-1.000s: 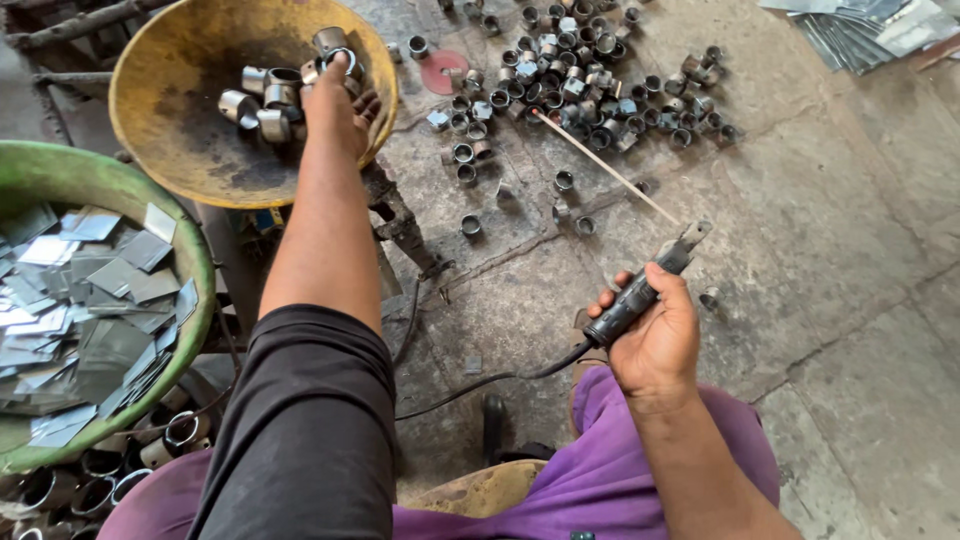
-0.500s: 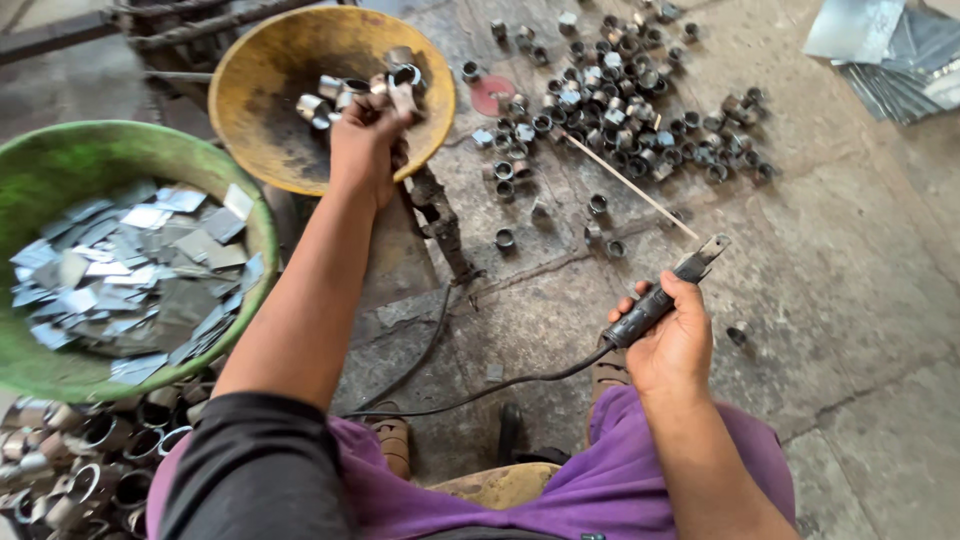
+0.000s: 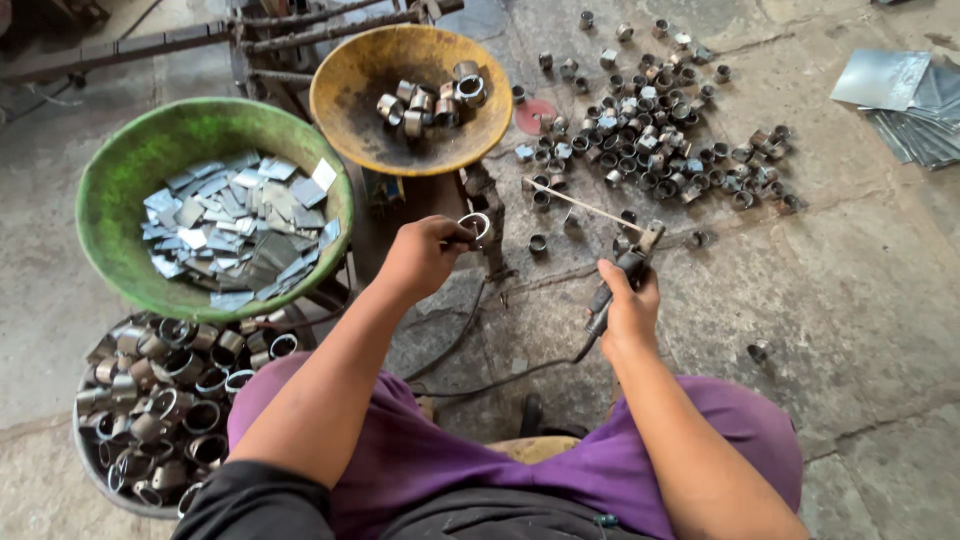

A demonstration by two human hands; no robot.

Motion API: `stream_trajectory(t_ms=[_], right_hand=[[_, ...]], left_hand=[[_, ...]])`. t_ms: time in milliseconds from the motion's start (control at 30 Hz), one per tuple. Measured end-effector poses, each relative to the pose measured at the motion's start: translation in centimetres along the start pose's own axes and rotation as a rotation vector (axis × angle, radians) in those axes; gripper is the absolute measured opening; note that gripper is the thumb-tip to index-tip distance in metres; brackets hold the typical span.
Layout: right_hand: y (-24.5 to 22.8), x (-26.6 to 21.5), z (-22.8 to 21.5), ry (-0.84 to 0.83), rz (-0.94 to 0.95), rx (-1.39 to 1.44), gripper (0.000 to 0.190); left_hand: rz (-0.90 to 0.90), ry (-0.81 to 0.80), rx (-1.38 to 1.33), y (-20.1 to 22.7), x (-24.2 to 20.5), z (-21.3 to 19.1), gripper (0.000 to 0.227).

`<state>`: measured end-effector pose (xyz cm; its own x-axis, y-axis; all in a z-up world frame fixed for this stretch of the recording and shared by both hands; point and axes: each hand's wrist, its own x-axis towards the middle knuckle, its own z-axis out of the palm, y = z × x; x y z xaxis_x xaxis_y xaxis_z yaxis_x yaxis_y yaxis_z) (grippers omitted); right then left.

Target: The person sits cross-legged and repeatedly picks small square metal plates from a green basin, places them on top of cylindrical metal pieces, and welds them together using a handheld welding torch. After each weld, the finished assembly is dropped into a yellow basin.

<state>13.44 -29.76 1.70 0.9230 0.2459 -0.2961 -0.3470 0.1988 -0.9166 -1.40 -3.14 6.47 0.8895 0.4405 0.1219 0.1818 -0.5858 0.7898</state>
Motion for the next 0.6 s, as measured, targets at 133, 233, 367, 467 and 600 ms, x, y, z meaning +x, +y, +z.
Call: stream_trajectory(t_ms=[133, 233, 367, 467, 600], right_hand=[[1.7, -0.1, 0.3, -0.06, -0.22, -0.102, 0.038], [2.3, -0.2, 0.6, -0.06, -0.217, -0.191, 0.038], [3.1, 0.3, 0.3, -0.053, -0.196, -0.256, 0.038], [3.4, 1.4, 0.4, -0.059, -0.23, -0.282, 0.039], [3.1, 2.2, 0.2, -0.067, -0.25, -0.228, 0.04]], left_hand=[[0.082, -0.029, 0.242, -4.0, 0.4, 2.7, 0.015], [-0.043, -0.078, 0.254, -6.7, 0.3, 4.0, 0.017], [-0.052, -0.078, 0.246, -9.5, 0.4, 5.0, 0.023], [-0.056, -0.076, 0.269, -10.6, 0.8, 5.2, 0.023], [-0.066, -0.094, 0.3, -10.5, 0.9, 4.9, 0.024]])
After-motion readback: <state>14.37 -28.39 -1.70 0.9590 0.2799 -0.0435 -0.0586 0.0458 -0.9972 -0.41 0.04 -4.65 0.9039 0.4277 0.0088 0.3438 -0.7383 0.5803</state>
